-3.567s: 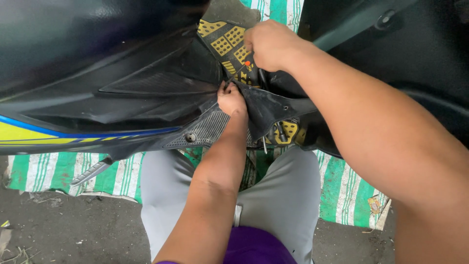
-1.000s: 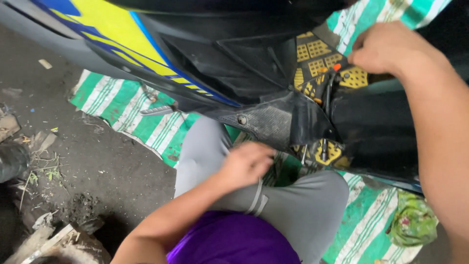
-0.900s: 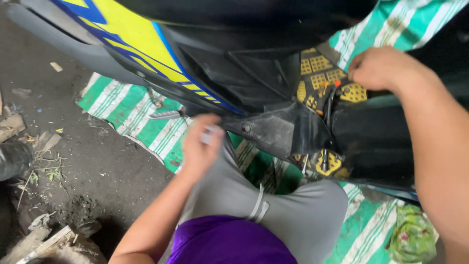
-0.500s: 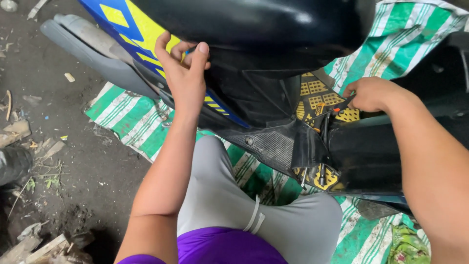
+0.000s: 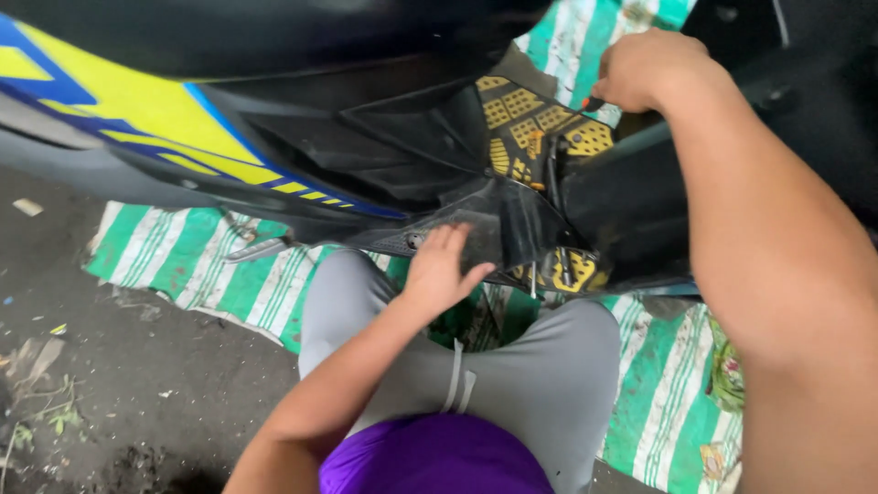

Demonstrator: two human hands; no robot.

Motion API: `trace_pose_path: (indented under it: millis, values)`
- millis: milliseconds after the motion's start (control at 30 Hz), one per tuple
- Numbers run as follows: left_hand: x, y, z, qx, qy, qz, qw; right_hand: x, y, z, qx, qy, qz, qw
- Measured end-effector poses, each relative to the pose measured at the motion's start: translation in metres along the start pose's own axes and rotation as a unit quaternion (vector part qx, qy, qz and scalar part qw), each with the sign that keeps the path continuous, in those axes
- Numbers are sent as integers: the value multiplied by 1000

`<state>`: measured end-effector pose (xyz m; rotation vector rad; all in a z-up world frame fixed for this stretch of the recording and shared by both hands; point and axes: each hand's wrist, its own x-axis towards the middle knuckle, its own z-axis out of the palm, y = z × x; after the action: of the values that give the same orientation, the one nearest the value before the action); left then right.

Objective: The person removes screws from a motorcycle using a screwdriver, lifts the seat, and detaches the plastic side panels from the frame.

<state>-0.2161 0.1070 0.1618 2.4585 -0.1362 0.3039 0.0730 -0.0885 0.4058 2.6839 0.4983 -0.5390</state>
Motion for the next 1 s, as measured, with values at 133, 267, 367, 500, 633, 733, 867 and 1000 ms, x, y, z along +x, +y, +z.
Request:
trace_pose_path:
  millis: [133, 267, 367, 500, 633, 733, 867, 1000]
  values:
    - [37, 29, 68, -73, -25, -92, 993, -1, 0, 6, -33, 25, 5, 999]
    - [80, 56, 118, -133, -225, -291, 920, -7, -6, 1, -33, 15, -5, 999]
    - [101, 82, 110, -62, -320, -248, 912, -8, -15, -9, -21, -17, -9, 1000]
    - [113, 79, 86, -76, -375, -288, 878, -1, -9, 7, -45, 29, -36, 998]
    - [93, 62, 53, -133, -340, -266, 892, -1, -18, -2, -70, -7, -27, 997]
    - [61, 23, 40, -143, -176, -183, 957, 10, -17, 1, -72, -43, -34, 996]
    - [14, -1, -90, -87, 266, 57, 958, 23, -15, 9, -1, -57, -49, 997]
    - [4, -70, -243, 40, 436, -28, 899, 23, -25, 8, -19, -47, -46, 998]
